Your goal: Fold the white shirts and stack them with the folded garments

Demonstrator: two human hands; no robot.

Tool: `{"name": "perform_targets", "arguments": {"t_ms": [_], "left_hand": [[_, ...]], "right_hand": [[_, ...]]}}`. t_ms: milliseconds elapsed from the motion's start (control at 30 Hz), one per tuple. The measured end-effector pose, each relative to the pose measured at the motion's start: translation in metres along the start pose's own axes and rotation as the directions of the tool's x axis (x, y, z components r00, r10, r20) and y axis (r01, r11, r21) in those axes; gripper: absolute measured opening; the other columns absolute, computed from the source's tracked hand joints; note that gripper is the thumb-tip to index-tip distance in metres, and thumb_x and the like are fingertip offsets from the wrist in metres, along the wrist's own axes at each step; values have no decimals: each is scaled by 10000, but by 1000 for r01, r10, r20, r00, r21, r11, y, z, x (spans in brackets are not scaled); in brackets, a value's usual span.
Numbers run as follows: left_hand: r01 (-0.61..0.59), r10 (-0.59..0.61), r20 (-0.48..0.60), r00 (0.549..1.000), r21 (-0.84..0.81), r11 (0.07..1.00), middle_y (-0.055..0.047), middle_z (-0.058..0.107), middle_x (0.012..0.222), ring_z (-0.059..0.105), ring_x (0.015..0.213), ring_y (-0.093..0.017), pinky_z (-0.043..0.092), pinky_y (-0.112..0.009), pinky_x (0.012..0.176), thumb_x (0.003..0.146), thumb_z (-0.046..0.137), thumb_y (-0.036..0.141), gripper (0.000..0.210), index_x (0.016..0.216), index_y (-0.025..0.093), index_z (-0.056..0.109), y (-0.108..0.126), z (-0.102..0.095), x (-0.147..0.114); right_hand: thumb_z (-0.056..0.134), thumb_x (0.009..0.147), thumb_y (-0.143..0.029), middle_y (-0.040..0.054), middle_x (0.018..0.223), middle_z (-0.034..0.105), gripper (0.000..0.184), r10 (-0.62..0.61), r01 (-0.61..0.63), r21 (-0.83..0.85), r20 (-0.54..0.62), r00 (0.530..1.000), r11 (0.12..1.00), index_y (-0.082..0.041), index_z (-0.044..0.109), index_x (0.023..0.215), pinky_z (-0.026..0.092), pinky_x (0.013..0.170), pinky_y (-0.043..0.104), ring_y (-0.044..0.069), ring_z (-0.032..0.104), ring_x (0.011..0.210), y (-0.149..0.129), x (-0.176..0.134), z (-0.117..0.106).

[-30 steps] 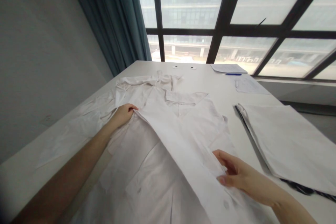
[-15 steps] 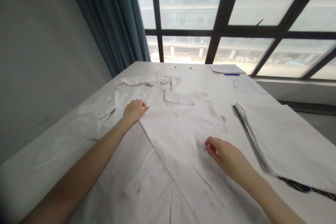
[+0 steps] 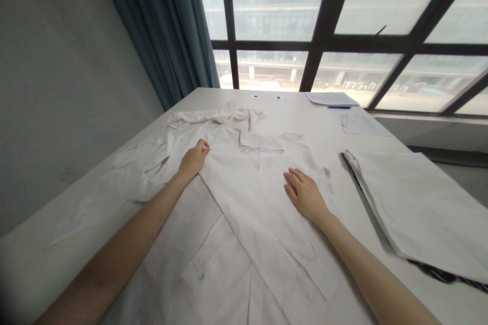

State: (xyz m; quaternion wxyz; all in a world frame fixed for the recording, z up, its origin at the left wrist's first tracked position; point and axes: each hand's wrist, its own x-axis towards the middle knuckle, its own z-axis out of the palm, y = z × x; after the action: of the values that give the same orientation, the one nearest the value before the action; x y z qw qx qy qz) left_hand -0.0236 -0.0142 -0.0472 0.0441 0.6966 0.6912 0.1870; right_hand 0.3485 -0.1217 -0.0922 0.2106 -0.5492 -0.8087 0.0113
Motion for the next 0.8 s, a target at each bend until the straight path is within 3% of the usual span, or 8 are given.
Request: {"name": "perform_targets", "arguments": {"t_ms": [133,267,367,533,700,800], "left_hand": [[-32,32,-3,999,-74,997,-43,708,949,670,866,-204,456,-273,721,980,395,297,234,1155,263,547,-4,0,1],[-91,99,20,995,-248,964,-32,693,981,645,863,-183,468,-266,766,882,591,377,283,1136,252,594,-4,2,2],[-107,108,-9,994,-224,969,-46,679,1019,640,898,-200,472,-278,777,828,661,345,403,1212,252,582,-4,6,-2],[-155,133,-146,980,-155,976,-50,682,1021,629,982,-203,460,-281,852,914,528,260,307,1211,248,607,-6,14,-10],[-143,74,-213,974,-328,934,-41,705,1000,647,938,-188,458,-282,887,947,449,296,317,1196,222,633,-10,17,-8],[-44,-51,-179,982,-489,871,-70,713,1033,645,986,-191,459,-295,909,936,381,248,368,1194,179,634,-14,14,-2]], "right_hand": [[380,976,-383,161,1396,541,426,-1,1,-21,5,1000,1000,-167,561,1296,426,1053,511,294,469,1322,2,-3,3],[376,977,-385,163,1389,547,431,10,-10,-29,8,1000,1000,-164,564,1295,429,1047,515,297,468,1322,1,-2,2],[374,978,-383,164,1387,549,430,9,-8,-32,17,1000,999,-159,562,1293,424,1051,510,296,466,1322,0,-1,1],[382,978,-378,155,1385,550,425,14,-13,-39,22,1000,999,-153,560,1292,414,1063,497,290,464,1323,0,0,1],[390,973,-374,156,1387,549,419,12,-11,-34,17,1000,999,-160,562,1290,423,1053,506,294,475,1312,1,0,1],[387,971,-368,152,1384,552,415,10,-10,-31,13,1000,999,-170,562,1290,429,1046,505,292,481,1306,1,0,1]]}}
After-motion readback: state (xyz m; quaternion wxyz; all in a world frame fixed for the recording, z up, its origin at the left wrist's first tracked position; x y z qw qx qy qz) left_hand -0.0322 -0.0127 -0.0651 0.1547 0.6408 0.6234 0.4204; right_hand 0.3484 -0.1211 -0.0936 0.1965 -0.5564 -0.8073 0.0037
